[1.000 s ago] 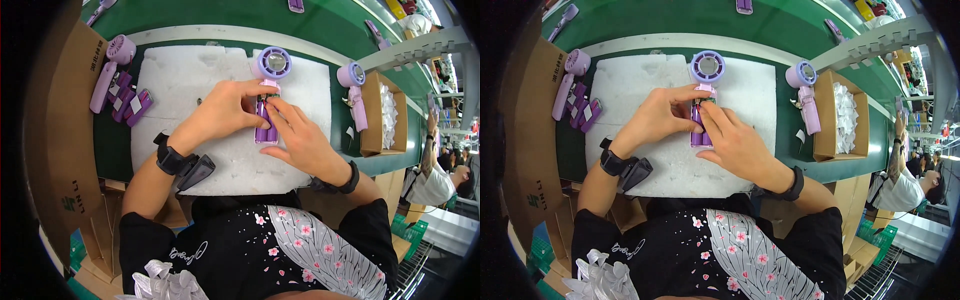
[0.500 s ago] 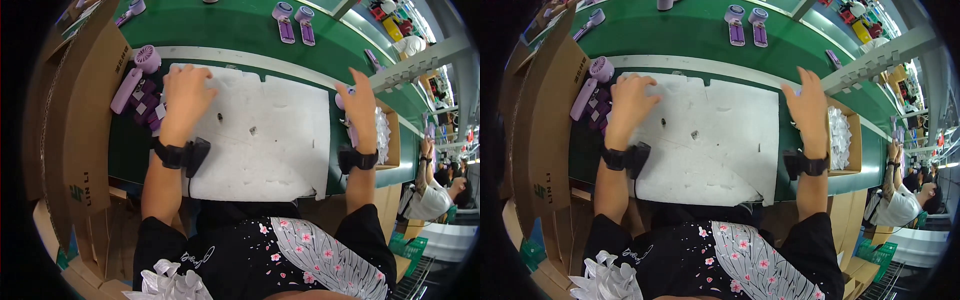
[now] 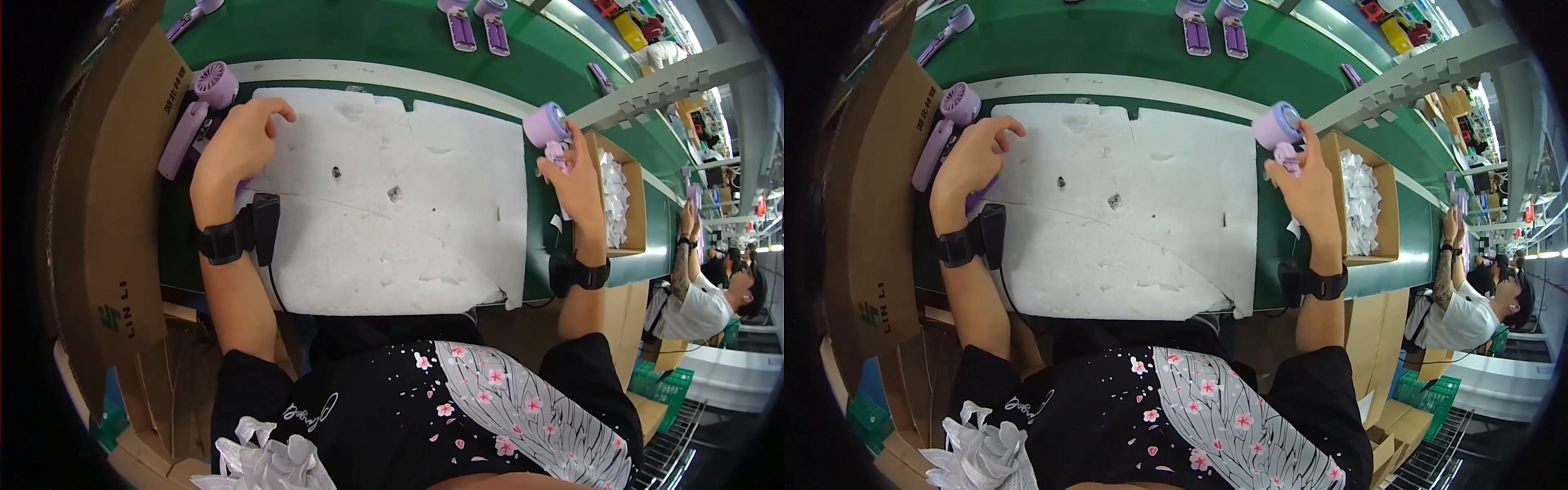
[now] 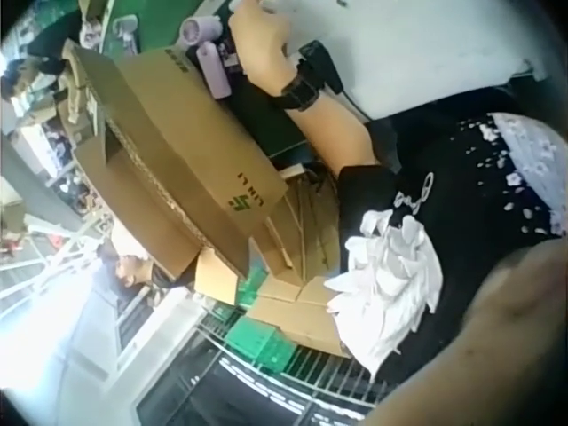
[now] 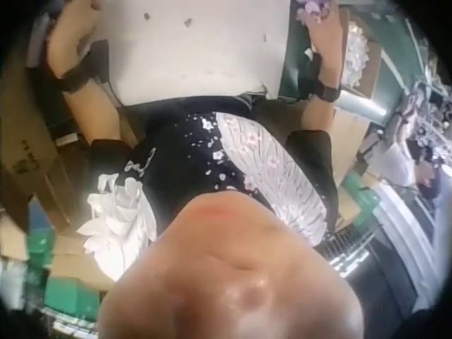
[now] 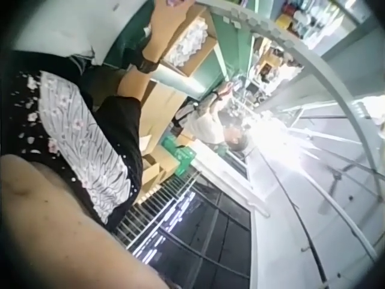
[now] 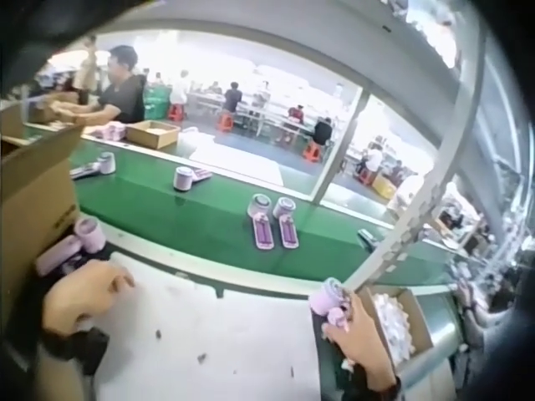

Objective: The person assembles a handheld fan by connecting a battery pack to a circuit board, testing the light, and fitting the batteries into the housing. After setting the fan aside, they pick up another battery pack and apply a piece of tape to it.

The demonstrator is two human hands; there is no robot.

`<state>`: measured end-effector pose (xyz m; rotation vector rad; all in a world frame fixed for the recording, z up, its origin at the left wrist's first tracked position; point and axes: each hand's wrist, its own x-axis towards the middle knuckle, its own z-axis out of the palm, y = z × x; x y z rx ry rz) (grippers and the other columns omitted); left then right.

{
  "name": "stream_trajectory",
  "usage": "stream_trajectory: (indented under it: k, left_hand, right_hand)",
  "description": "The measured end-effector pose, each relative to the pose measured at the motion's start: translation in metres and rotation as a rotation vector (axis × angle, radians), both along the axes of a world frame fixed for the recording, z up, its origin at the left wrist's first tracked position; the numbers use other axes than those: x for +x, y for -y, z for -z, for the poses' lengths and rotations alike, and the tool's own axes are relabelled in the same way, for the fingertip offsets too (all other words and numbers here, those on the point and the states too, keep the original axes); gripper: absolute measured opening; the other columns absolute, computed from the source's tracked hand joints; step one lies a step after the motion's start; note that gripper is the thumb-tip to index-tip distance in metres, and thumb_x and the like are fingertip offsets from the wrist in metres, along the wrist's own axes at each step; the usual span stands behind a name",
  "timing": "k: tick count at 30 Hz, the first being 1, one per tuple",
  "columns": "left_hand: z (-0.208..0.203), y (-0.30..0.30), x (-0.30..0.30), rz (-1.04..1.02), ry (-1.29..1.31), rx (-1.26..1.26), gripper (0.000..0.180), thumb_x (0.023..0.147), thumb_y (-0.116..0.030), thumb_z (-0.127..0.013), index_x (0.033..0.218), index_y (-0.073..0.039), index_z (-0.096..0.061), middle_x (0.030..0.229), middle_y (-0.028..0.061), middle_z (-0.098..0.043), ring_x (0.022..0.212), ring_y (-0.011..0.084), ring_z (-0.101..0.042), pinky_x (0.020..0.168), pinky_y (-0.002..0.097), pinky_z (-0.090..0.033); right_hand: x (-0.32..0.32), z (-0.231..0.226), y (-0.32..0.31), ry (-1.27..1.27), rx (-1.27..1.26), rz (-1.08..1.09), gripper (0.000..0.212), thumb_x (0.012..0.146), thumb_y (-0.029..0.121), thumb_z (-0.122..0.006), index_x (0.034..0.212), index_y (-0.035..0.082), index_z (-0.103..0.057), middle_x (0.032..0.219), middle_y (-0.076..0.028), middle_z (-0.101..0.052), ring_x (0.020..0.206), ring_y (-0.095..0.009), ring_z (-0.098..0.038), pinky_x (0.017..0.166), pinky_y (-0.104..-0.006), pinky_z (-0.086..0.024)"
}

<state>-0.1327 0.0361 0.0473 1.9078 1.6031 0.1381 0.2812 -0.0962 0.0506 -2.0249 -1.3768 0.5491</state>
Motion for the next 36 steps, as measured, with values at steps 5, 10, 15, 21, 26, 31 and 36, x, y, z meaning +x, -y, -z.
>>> stream_trajectory:
  k: [5, 10, 15, 21, 26, 31, 36]
  left_hand:
    - [0.001, 0.012, -0.012, 0.106, -0.003, 0.233, 0.051, 0.060, 0.006, -0.069, 0.109, -0.009, -0.062, 0.090, 0.0070, -0.054, 0.079, 0.0220, -0.052, 0.072, 0.0326, -0.047]
    - [-0.006, 0.008, -0.021, 0.071, -0.052, 0.121, 0.049, 0.063, 0.006, -0.068, 0.110, -0.010, -0.063, 0.088, 0.0079, -0.057, 0.077, 0.0222, -0.056, 0.070, 0.0329, -0.048]
    - [-0.001, 0.003, -0.031, -0.029, 0.127, 0.166, 0.048, 0.069, 0.009, -0.064, 0.113, -0.010, -0.064, 0.087, 0.0049, -0.056, 0.078, 0.0165, -0.055, 0.071, 0.0281, -0.047]
    - [-0.011, -0.002, -0.023, -0.017, 0.486, 0.345, 0.037, 0.078, 0.007, -0.063, 0.112, -0.007, -0.066, 0.090, 0.0013, -0.057, 0.078, 0.0091, -0.053, 0.066, 0.0226, -0.044]
    - [-0.007, -0.003, -0.002, -0.056, 0.755, 0.497, 0.022, 0.085, -0.003, -0.066, 0.107, -0.002, -0.067, 0.090, -0.0001, -0.059, 0.075, 0.0045, -0.051, 0.062, 0.0188, -0.041]
    - [-0.003, -0.002, 0.015, -0.189, 0.736, 0.436, 0.020, 0.088, -0.015, -0.070, 0.101, -0.001, -0.069, 0.078, -0.0010, -0.062, 0.067, 0.0031, -0.050, 0.057, 0.0179, -0.037]
    - [0.004, 0.004, 0.032, 0.030, 0.440, 0.367, 0.021, 0.092, -0.020, -0.068, 0.097, 0.000, -0.069, 0.074, -0.0024, -0.060, 0.065, 0.0038, -0.050, 0.058, 0.0169, -0.036]
  right_hand:
    - [-0.059, 0.001, -0.014, -0.065, 0.048, -0.190, 0.077, 0.084, 0.021, -0.071, 0.148, 0.006, -0.031, 0.093, -0.010, -0.060, 0.082, -0.015, -0.058, 0.076, -0.0266, -0.047]
    - [-0.092, 0.031, -0.029, 0.118, 0.171, -0.392, 0.082, 0.086, 0.027, -0.073, 0.149, 0.004, -0.027, 0.090, -0.009, -0.059, 0.074, -0.014, -0.056, 0.072, -0.0265, -0.047]
    - [-0.094, 0.030, -0.026, -0.138, 0.101, -0.369, 0.083, 0.086, 0.025, -0.073, 0.149, 0.002, -0.025, 0.085, -0.007, -0.057, 0.065, -0.011, -0.050, 0.063, -0.0250, -0.043]
    - [-0.090, 0.033, -0.027, -0.127, 0.142, -0.358, 0.082, 0.085, 0.022, -0.073, 0.150, 0.005, -0.026, 0.064, -0.002, -0.050, 0.055, -0.009, -0.040, 0.054, -0.0250, -0.033]
    - [-0.091, 0.036, -0.025, -0.164, 0.165, -0.362, 0.081, 0.085, 0.021, -0.072, 0.150, 0.007, -0.026, 0.056, -0.001, -0.043, 0.051, -0.009, -0.036, 0.052, -0.0259, -0.030]
    - [-0.092, 0.038, -0.026, -0.163, 0.167, -0.370, 0.081, 0.085, 0.021, -0.072, 0.150, 0.007, -0.026, 0.056, -0.001, -0.044, 0.051, -0.009, -0.036, 0.052, -0.0259, -0.030]
    - [-0.092, 0.040, -0.027, -0.153, 0.192, -0.395, 0.081, 0.085, 0.020, -0.072, 0.150, 0.007, -0.026, 0.056, -0.002, -0.044, 0.050, -0.010, -0.036, 0.052, -0.0266, -0.030]
